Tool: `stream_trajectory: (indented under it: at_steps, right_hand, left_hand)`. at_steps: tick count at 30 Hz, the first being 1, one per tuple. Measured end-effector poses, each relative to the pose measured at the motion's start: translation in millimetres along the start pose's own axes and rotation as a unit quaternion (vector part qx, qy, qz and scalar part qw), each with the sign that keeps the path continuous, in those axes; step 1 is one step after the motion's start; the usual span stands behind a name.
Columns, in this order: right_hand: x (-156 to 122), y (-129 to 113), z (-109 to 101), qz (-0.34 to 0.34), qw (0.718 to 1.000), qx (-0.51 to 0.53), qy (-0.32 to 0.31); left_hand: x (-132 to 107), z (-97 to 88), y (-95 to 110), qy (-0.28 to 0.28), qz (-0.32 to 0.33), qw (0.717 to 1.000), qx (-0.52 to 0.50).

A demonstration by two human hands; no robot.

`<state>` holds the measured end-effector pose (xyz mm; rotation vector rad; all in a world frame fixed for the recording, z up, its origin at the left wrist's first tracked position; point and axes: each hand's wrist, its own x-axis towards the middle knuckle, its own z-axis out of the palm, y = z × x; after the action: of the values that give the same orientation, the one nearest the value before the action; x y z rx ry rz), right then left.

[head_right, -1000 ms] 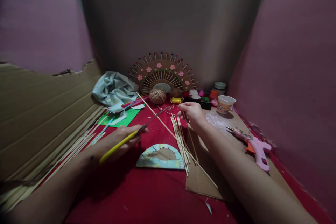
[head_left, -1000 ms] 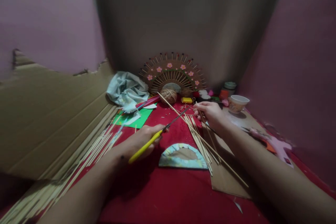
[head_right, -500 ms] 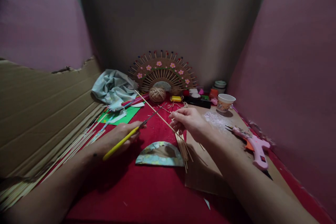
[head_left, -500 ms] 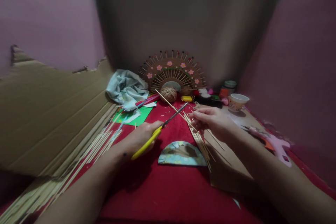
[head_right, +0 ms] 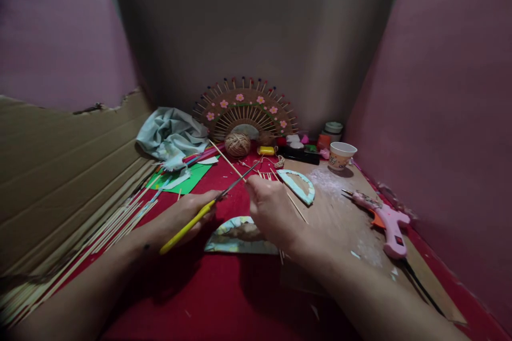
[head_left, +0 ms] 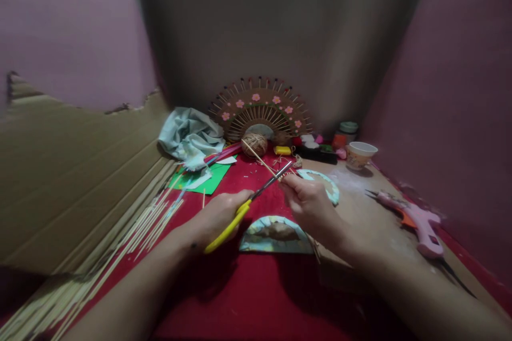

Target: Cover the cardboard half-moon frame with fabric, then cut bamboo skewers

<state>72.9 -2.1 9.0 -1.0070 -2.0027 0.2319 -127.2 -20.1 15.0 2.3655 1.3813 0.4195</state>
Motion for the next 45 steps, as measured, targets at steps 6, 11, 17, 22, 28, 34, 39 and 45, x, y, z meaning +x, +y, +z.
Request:
stream_trajectory:
  at_steps: [6, 11, 17, 22, 28, 34, 39, 45]
  right_hand:
    - [8.1, 3.2, -4.3, 0.14, 0.958, 0.235, -0.082]
    - [13.1, 6.7, -11.4, 0.281, 0.838, 0.433, -0.175]
    - [12.9, 12.9, -15.4, 0.315, 0.729, 0.556, -0.246]
    - [11.6, 12.8, -12.7, 0.311, 0.739, 0.549, -0.236]
    - [4.9, 2.9, -8.1, 0.232, 0.902, 0.348, -0.107]
    - [9.0, 0.2, -15.9, 0.303, 0.814, 0.466, -0.168]
    - [9.4, 15.6, -18.4, 0.321, 0.698, 0.583, -0.264]
    - [8.0, 25.6, -18.0, 0.299, 0.632, 0.64, -0.32]
  left_hand:
    - [-1.8, 1.0, -0.7, 0.014, 0.025, 0.998, -0.051]
    - [0.5, 11.3, -11.4, 0.046, 0.072, 0.996, -0.028]
    - [-0.7, 19.8, -21.7, 0.091, 0.096, 0.989, 0.072]
    - [-2.7, 14.4, -17.3, 0.042, 0.052, 0.993, 0.096]
    - [-2.1, 14.7, -16.2, 0.026, 0.023, 0.994, 0.102]
    - [-0.2, 20.2, -19.9, 0.076, 0.105, 0.992, 0.01]
    - [1.6, 17.3, -14.8, 0.081, 0.128, 0.988, 0.007]
    - [-0.2, 21.9, -17.0, 0.086, 0.12, 0.987, 0.062]
